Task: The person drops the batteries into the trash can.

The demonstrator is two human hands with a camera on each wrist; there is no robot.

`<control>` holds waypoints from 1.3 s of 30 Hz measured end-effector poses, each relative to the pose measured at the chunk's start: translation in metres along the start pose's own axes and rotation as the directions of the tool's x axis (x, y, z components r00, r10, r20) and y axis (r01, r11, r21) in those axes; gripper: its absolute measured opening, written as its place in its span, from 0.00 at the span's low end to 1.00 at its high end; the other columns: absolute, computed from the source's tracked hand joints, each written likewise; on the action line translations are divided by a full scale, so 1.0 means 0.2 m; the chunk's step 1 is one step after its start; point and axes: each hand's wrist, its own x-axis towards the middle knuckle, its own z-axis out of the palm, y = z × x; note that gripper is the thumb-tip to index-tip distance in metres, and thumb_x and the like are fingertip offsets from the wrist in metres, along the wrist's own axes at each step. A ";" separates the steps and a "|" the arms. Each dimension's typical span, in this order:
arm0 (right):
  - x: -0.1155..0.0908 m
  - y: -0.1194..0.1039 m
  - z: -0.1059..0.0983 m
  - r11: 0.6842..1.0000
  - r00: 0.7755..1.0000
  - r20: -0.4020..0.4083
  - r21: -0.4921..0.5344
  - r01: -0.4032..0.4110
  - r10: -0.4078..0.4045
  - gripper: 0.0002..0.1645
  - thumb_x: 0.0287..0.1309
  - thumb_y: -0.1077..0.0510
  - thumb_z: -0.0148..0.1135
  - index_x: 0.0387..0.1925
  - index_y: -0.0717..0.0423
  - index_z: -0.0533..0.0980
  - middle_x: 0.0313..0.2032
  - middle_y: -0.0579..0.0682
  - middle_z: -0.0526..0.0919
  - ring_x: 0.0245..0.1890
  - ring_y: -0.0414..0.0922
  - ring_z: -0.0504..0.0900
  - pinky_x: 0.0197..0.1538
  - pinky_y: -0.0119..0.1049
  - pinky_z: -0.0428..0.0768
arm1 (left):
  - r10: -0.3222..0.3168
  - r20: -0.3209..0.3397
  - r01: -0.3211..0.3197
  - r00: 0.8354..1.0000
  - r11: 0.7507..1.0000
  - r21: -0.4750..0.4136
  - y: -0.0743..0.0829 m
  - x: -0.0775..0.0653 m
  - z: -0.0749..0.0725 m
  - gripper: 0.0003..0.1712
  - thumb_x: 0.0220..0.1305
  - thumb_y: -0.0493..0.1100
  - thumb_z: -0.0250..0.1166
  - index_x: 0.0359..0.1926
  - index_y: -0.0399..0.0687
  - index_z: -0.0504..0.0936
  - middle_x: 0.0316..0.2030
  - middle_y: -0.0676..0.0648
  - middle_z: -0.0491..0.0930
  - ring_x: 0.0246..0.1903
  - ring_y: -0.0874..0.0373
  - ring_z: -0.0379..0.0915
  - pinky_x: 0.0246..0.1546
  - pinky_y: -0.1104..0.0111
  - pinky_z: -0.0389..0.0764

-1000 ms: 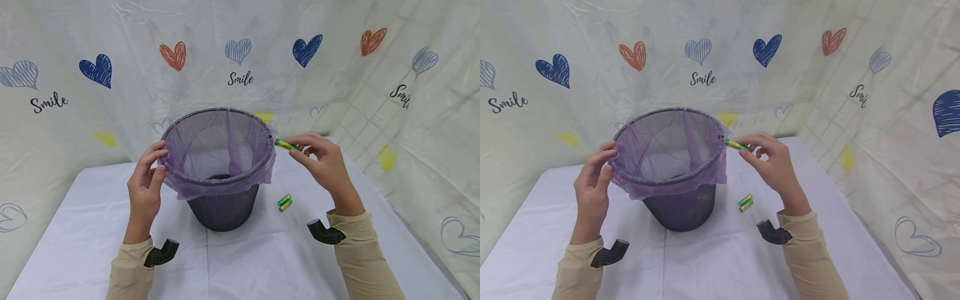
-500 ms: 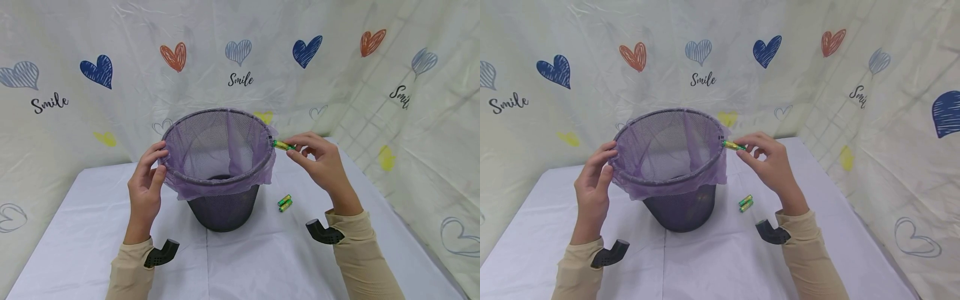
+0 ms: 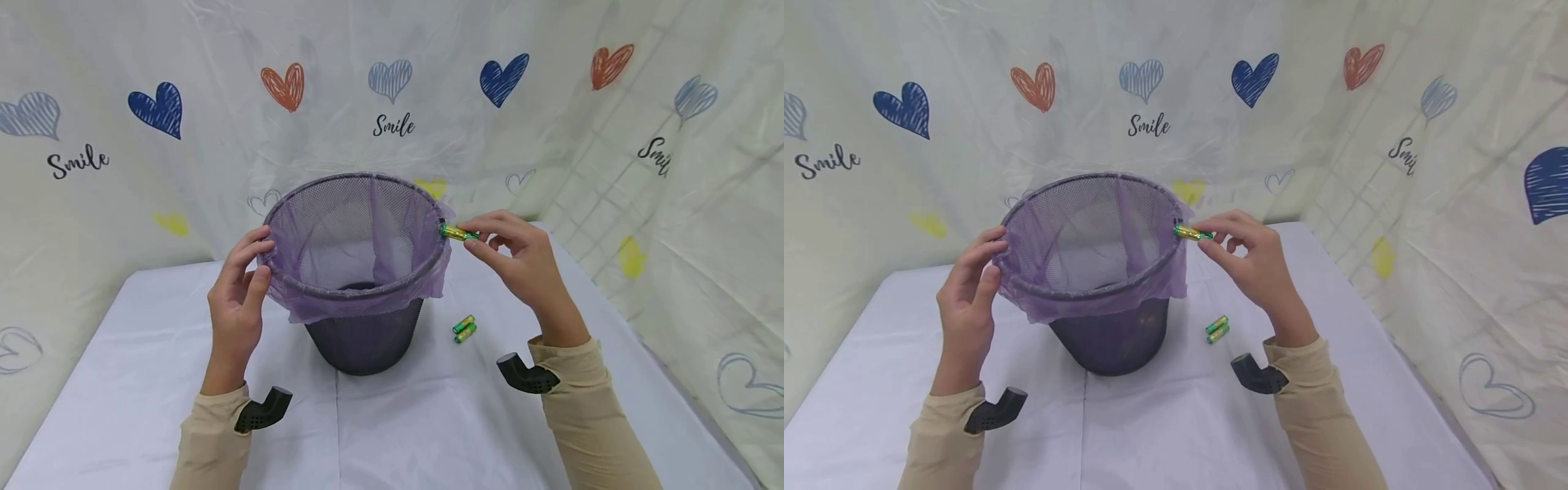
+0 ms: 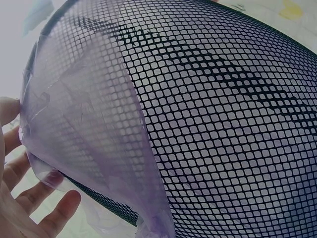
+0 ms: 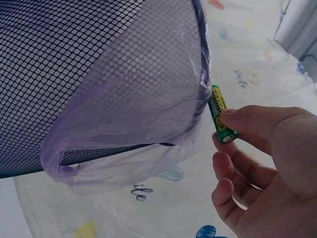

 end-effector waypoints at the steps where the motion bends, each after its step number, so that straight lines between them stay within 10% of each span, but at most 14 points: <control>1: 0.00 0.00 0.00 1.000 1.000 0.001 0.006 -0.001 0.001 0.13 0.49 0.72 0.61 0.39 0.67 0.80 0.36 0.55 0.80 0.31 0.38 0.71 0.33 0.24 0.72 | -0.003 0.002 0.003 1.000 1.000 0.000 0.00 0.00 0.00 0.18 0.61 0.27 0.49 0.52 0.24 0.69 0.60 0.33 0.65 0.64 0.46 0.58 0.54 0.72 0.71; 39: 0.07 -0.04 0.06 0.999 0.998 0.053 -0.007 -0.042 0.042 0.17 0.52 0.69 0.60 0.46 0.66 0.76 0.39 0.59 0.80 0.34 0.40 0.74 0.36 0.25 0.73 | -0.029 -0.008 0.029 1.000 1.000 -0.007 -0.03 0.00 -0.01 0.18 0.61 0.27 0.49 0.53 0.25 0.69 0.60 0.35 0.65 0.64 0.48 0.58 0.53 0.72 0.71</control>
